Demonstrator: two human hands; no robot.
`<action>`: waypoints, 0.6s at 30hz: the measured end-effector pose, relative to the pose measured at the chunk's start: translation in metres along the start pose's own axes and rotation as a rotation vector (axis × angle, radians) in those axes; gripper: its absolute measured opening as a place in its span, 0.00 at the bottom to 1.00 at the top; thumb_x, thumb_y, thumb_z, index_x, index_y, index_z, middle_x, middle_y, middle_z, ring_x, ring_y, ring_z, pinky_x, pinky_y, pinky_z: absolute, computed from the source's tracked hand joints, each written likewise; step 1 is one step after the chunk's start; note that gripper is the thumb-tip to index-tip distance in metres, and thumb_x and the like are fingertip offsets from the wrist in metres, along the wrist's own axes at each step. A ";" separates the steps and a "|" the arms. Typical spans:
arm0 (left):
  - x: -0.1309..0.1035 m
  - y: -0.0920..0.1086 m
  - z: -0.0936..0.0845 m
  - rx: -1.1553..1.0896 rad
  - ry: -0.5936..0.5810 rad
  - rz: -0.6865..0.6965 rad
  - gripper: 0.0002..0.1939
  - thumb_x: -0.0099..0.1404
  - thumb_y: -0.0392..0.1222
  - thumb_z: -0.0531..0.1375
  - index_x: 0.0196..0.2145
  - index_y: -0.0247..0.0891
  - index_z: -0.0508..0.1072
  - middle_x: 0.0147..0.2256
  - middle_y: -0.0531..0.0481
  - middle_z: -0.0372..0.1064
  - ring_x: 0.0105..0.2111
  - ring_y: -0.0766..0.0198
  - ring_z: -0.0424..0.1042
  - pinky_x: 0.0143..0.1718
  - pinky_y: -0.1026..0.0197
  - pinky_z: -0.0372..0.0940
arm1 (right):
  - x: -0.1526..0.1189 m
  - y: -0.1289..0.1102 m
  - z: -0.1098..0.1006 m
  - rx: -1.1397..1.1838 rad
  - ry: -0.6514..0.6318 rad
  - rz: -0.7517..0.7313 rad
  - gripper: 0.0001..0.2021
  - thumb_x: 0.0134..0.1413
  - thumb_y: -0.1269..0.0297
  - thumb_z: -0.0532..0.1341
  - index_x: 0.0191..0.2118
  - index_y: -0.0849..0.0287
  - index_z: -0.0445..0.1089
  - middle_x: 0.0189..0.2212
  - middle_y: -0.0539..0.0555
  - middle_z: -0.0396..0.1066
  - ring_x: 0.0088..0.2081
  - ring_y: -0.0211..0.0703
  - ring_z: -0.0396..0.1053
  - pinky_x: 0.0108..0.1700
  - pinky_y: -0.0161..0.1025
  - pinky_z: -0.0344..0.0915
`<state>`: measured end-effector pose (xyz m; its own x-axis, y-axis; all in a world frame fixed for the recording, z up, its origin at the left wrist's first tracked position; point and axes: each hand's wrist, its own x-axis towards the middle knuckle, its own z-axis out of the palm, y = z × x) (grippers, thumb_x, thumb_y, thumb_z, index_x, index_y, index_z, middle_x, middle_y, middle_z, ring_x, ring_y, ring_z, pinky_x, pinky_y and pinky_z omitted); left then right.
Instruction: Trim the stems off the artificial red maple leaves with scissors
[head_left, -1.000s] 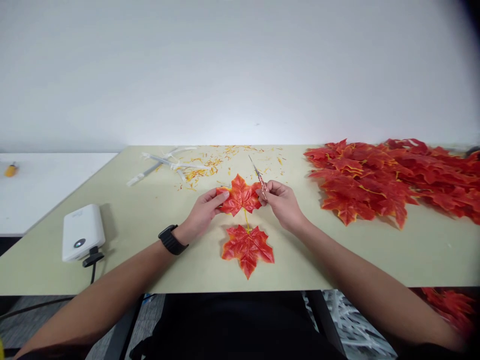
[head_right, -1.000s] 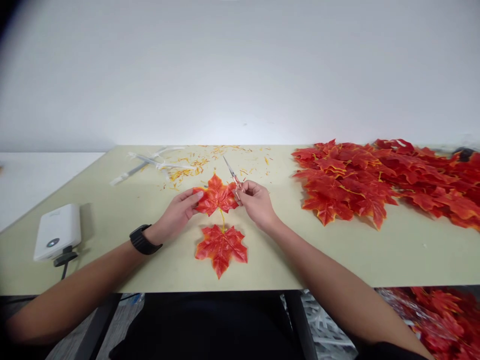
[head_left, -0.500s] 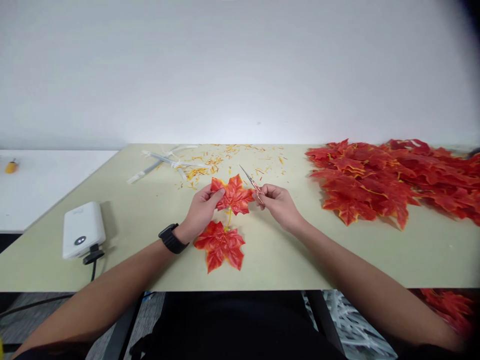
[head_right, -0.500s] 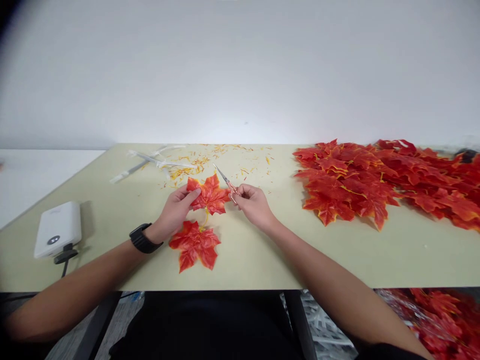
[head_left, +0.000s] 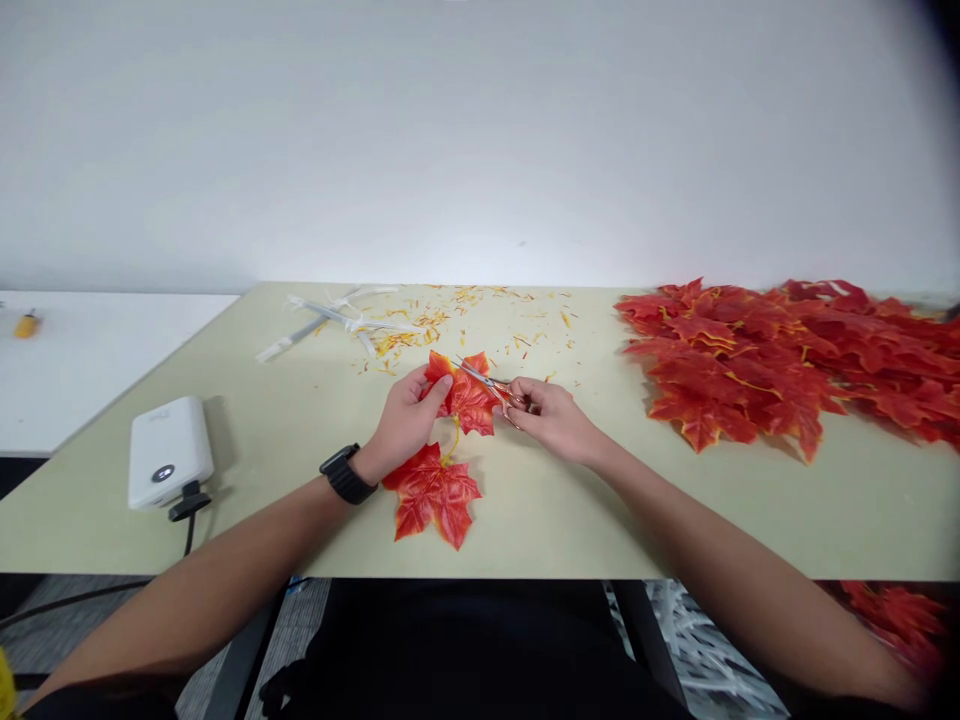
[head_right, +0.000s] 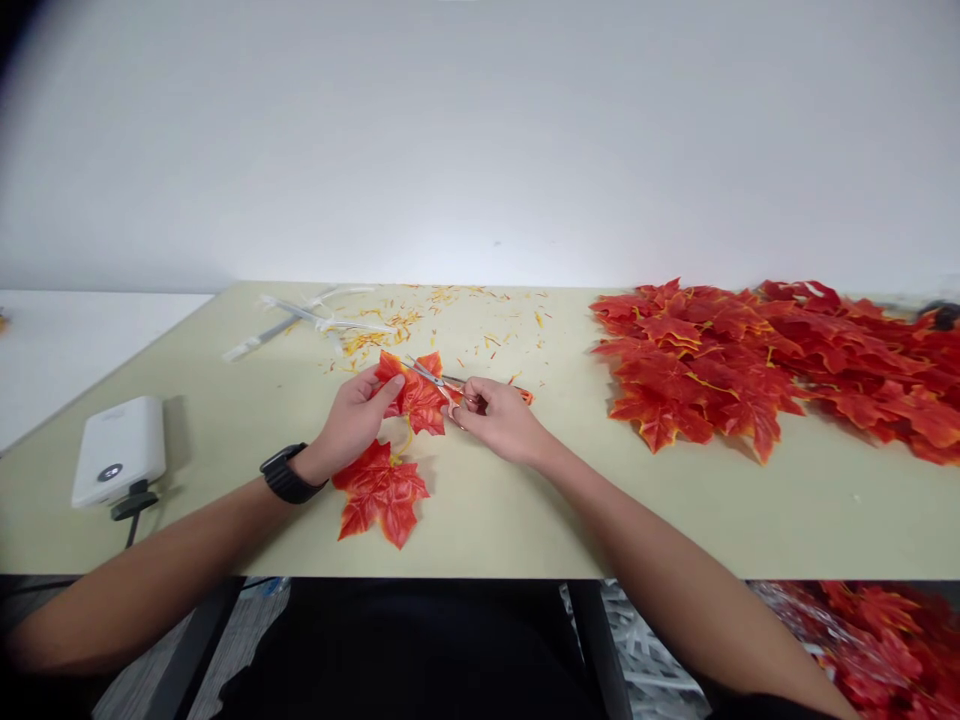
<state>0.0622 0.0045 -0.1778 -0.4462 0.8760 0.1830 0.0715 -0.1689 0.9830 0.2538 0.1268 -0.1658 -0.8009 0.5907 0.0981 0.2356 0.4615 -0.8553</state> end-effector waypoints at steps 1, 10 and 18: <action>0.000 0.000 0.000 0.000 0.006 0.002 0.18 0.67 0.55 0.64 0.40 0.36 0.75 0.37 0.47 0.77 0.34 0.62 0.73 0.39 0.59 0.68 | 0.000 0.000 0.000 0.001 -0.002 0.003 0.18 0.54 0.57 0.63 0.27 0.56 0.51 0.24 0.45 0.52 0.27 0.35 0.48 0.30 0.36 0.47; -0.002 0.004 -0.001 0.028 0.005 0.028 0.19 0.66 0.57 0.64 0.35 0.36 0.74 0.30 0.50 0.72 0.29 0.65 0.67 0.33 0.61 0.64 | 0.000 0.003 -0.001 -0.013 -0.048 0.003 0.18 0.56 0.56 0.62 0.27 0.55 0.51 0.24 0.45 0.51 0.27 0.35 0.48 0.30 0.36 0.47; -0.002 0.002 -0.001 0.084 -0.015 0.051 0.19 0.66 0.58 0.63 0.34 0.37 0.73 0.30 0.50 0.72 0.28 0.64 0.66 0.32 0.60 0.62 | 0.001 0.006 -0.001 0.002 -0.073 -0.004 0.18 0.56 0.56 0.63 0.27 0.55 0.51 0.24 0.45 0.51 0.28 0.36 0.48 0.30 0.36 0.47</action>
<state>0.0619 0.0022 -0.1763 -0.4265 0.8741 0.2325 0.1683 -0.1759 0.9699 0.2547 0.1312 -0.1703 -0.8398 0.5390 0.0648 0.2308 0.4624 -0.8561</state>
